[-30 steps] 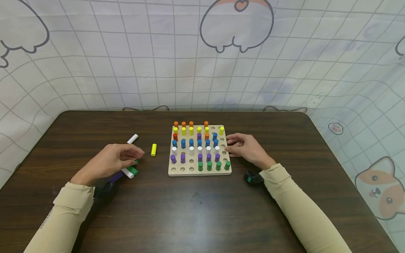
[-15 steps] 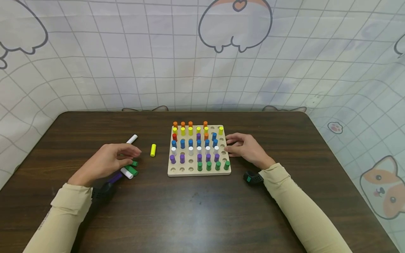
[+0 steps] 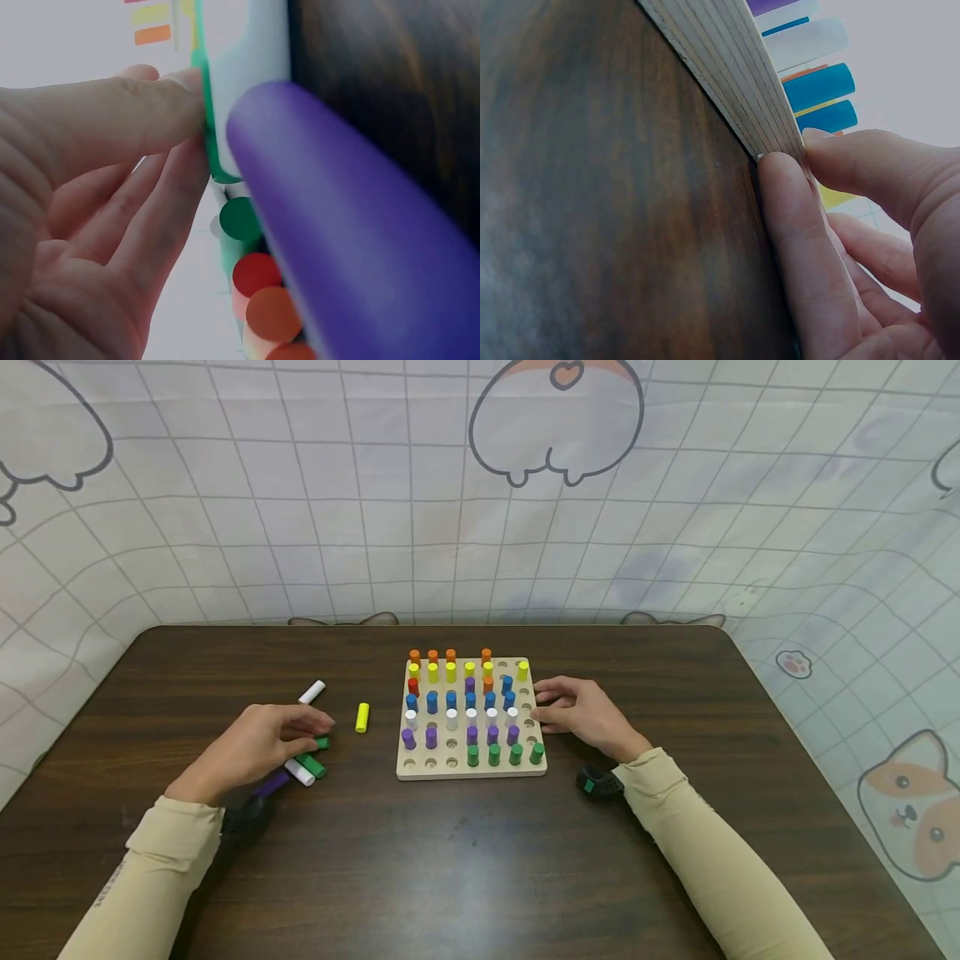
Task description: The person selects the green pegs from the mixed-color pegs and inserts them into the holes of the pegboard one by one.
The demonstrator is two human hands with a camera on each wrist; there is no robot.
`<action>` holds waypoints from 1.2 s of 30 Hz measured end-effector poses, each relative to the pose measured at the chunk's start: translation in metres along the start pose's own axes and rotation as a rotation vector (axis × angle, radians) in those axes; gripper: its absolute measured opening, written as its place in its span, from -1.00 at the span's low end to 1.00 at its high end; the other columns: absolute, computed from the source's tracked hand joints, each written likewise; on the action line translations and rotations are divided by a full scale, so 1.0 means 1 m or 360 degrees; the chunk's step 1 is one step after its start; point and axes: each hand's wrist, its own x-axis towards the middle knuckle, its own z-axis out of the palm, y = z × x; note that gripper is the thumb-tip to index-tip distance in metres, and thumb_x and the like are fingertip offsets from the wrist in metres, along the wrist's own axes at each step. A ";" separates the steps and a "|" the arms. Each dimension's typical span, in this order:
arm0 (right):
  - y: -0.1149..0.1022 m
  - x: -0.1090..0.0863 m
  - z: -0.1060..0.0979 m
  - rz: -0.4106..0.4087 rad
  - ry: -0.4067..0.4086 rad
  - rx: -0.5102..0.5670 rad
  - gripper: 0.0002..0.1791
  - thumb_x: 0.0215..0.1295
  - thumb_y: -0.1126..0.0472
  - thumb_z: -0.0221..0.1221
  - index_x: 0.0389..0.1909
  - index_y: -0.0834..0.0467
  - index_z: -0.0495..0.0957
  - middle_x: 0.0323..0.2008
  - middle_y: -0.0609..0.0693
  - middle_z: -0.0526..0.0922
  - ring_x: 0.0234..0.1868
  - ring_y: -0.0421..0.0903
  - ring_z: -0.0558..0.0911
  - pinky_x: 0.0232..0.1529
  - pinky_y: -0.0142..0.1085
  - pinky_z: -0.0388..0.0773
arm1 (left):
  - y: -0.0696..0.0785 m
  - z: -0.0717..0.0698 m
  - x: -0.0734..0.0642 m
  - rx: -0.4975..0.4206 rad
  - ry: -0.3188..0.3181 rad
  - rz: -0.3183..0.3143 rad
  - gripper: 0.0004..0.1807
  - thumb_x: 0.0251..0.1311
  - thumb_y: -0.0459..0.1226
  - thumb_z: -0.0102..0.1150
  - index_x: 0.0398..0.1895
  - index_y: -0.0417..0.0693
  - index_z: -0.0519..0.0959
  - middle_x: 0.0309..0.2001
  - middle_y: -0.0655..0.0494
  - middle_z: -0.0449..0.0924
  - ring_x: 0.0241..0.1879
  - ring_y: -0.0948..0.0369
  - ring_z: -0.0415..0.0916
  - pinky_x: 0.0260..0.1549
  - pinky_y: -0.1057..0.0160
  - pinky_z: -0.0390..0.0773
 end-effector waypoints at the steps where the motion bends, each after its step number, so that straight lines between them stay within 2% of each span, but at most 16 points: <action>1: 0.000 0.000 0.000 0.0001 0.0001 0.0000 -0.40 0.40 0.14 0.33 0.39 0.18 0.43 0.21 0.23 0.59 0.00 -0.11 0.74 -0.02 -0.23 0.79 | 0.000 0.001 0.001 0.0007 0.0002 -0.0001 -0.68 0.26 -0.43 0.35 0.08 -0.20 0.68 -0.02 -0.10 0.79 -0.02 -0.02 0.77 -0.02 0.05 0.76; 15: 0.000 0.000 -0.001 0.0000 0.0007 -0.0015 -0.40 0.39 0.14 0.34 0.39 0.18 0.44 0.21 0.23 0.59 -0.02 -0.11 0.74 -0.03 -0.24 0.79 | 0.000 0.003 0.001 0.0062 0.0011 -0.0029 -0.64 0.24 -0.41 0.37 0.12 -0.21 0.68 0.01 -0.11 0.79 -0.02 -0.02 0.77 -0.06 0.04 0.76; 23: 0.000 0.000 0.000 0.0009 0.0003 0.0001 -0.40 0.39 0.15 0.33 0.39 0.18 0.44 0.22 0.23 0.59 0.00 -0.11 0.74 -0.02 -0.23 0.79 | 0.000 0.003 0.001 0.0084 0.0028 -0.0013 -0.64 0.22 -0.38 0.41 0.09 -0.18 0.69 -0.04 -0.04 0.80 -0.08 0.06 0.77 -0.11 0.19 0.75; 36: 0.000 0.000 -0.001 0.0013 0.0002 -0.0010 -0.40 0.39 0.14 0.34 0.39 0.17 0.44 0.22 0.22 0.59 0.00 -0.11 0.74 -0.02 -0.23 0.79 | 0.003 0.004 0.003 0.0114 0.0050 -0.0006 -0.67 0.24 -0.40 0.38 0.08 -0.24 0.69 -0.04 -0.10 0.80 -0.11 0.05 0.78 -0.12 0.07 0.77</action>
